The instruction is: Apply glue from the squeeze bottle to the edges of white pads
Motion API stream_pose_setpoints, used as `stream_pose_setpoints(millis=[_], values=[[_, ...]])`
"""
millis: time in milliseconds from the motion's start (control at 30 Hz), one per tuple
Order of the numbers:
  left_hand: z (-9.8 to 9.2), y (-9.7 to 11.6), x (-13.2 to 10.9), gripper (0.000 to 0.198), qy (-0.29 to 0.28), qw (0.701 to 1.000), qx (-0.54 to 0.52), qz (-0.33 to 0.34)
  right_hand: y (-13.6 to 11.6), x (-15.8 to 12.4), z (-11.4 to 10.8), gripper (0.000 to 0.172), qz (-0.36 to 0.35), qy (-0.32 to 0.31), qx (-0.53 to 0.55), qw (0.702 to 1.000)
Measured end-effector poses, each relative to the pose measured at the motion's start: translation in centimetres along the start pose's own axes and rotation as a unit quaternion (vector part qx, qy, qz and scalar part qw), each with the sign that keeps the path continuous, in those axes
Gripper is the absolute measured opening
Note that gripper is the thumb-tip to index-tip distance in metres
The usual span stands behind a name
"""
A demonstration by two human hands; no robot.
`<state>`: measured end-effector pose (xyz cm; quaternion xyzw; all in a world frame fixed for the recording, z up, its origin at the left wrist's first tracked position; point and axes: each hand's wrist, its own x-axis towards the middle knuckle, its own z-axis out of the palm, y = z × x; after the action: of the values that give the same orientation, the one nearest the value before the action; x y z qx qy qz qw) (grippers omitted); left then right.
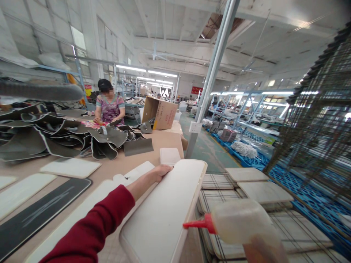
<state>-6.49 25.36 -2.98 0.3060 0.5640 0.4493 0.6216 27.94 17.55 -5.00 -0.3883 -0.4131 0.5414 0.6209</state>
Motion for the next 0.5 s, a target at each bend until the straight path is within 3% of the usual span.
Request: stream_pose_setpoints(millis=[267,400,500], values=[[0.2,0.8,0.4,0.016,0.021,1.0,-0.018,0.01,0.7,0.2,-0.8,0.05,0.08,0.037,0.072,0.993],[-0.1,1.0,0.8,0.016,0.033,0.999,-0.02,0.007,0.5,0.0,-0.3,0.069,0.083,0.003,0.066,0.994],[-0.2,1.1,1.0,0.016,0.044,0.999,-0.023,0.005,0.2,-0.7,0.7,0.072,0.061,-0.02,0.045,0.997]])
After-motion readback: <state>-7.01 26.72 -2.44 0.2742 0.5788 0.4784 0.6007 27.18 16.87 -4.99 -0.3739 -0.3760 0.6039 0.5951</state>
